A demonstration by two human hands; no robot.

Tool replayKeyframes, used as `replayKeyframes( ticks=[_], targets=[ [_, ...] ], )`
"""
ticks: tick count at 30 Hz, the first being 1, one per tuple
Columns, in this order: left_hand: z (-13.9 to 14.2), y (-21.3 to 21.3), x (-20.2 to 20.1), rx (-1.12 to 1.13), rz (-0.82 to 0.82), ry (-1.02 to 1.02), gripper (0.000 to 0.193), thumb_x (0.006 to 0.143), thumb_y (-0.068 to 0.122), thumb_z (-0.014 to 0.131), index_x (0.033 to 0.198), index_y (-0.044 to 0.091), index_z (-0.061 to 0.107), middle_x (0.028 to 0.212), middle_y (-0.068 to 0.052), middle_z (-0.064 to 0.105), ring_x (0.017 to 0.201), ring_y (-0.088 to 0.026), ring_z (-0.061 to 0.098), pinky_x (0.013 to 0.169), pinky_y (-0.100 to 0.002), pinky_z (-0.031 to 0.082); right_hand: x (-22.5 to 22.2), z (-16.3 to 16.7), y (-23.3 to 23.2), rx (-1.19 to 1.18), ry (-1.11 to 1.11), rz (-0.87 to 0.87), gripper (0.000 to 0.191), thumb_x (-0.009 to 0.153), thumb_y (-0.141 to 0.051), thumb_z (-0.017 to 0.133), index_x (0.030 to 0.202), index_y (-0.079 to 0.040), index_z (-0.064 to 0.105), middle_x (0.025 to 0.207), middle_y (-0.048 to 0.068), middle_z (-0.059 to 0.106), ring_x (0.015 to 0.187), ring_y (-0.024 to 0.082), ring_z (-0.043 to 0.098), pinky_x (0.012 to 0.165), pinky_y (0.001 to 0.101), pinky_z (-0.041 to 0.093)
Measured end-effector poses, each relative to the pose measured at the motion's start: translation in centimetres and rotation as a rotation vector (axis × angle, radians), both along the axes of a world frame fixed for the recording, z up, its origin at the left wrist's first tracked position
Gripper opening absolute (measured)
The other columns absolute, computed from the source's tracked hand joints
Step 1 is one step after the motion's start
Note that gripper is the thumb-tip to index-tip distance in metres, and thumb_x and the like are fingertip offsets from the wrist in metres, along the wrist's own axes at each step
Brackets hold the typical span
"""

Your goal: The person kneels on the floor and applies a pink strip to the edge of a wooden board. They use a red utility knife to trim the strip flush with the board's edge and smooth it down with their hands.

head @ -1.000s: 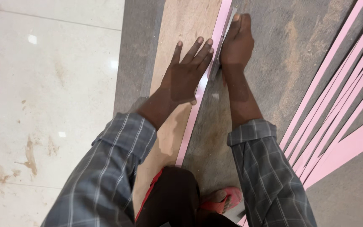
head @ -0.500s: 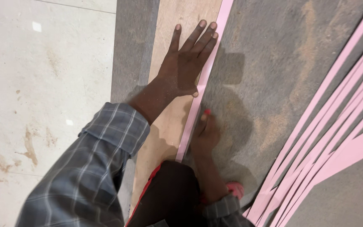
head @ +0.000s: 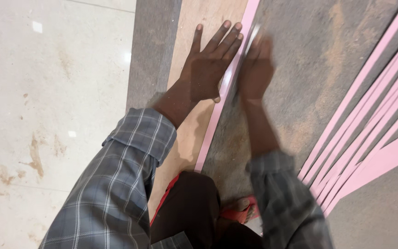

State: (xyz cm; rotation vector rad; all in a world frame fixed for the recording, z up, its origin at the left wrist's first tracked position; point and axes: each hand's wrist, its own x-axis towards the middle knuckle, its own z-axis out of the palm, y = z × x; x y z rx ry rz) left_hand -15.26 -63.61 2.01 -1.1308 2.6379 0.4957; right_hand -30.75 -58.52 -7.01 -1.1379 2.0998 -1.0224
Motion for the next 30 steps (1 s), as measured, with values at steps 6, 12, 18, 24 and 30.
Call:
replayKeyframes(
  ticks=[6, 12, 18, 24, 30],
  targets=[
    [1.1, -0.7, -0.5, 0.106, -0.02, -0.095, 0.155, 0.045, 0.062, 0.094, 0.165, 0.012, 0.01, 0.173, -0.007, 0.003, 0.159, -0.024, 0.001, 0.125, -0.067, 0.006, 7.0, 4.3, 19.1, 0.15, 0.138, 0.113, 0.037, 0.114, -0.029, 0.041, 0.113, -0.001, 0.065, 0.081, 0.02, 0.065, 0.069, 0.037, 0.065, 0.065, 0.0471, 0.05],
    [1.8, -1.3, -0.6, 0.186, -0.023, -0.106, 0.152, 0.051, 0.064, 0.092, 0.165, 0.013, 0.006, 0.173, -0.005, 0.001, 0.159, -0.023, -0.003, 0.126, -0.066, 0.003, 5.2, 3.3, 12.4, 0.196, 0.159, 0.035, 0.037, 0.113, -0.031, 0.043, 0.112, -0.003, 0.067, 0.082, 0.019, 0.066, 0.068, 0.035, 0.066, 0.065, 0.046, 0.051],
    [1.2, -1.7, -0.5, 0.26, -0.082, -0.177, 0.146, 0.057, 0.064, 0.089, 0.164, 0.014, 0.004, 0.173, -0.004, -0.003, 0.158, -0.021, -0.003, 0.125, -0.063, 0.002, -3.3, 0.4, -11.5, -0.006, 0.107, -0.013, 0.041, 0.112, -0.036, 0.039, 0.13, -0.006, 0.061, 0.078, 0.009, 0.072, 0.064, 0.017, 0.07, 0.058, 0.037, 0.056],
    [-1.4, -4.1, 0.4, -0.047, -0.015, 0.188, 0.104, 0.086, 0.055, 0.077, 0.164, 0.021, 0.017, 0.173, 0.001, 0.009, 0.159, -0.019, 0.005, 0.129, -0.058, 0.009, -5.2, 0.6, -15.8, -0.146, 0.184, 0.07, 0.041, 0.117, -0.045, 0.035, 0.105, -0.011, 0.055, 0.076, 0.004, 0.067, 0.064, 0.012, 0.063, 0.058, 0.0338, 0.05],
    [-4.1, -11.4, -2.9, -0.032, 0.115, 0.16, 0.104, 0.078, 0.053, 0.082, 0.162, 0.025, 0.028, 0.17, 0.004, 0.02, 0.157, -0.024, 0.01, 0.126, -0.062, 0.013, -5.1, 0.8, -15.9, -0.109, 0.155, 0.051, 0.04, 0.115, -0.046, 0.036, 0.102, -0.012, 0.054, 0.078, 0.007, 0.07, 0.065, 0.014, 0.067, 0.058, 0.0358, 0.051]
  ],
)
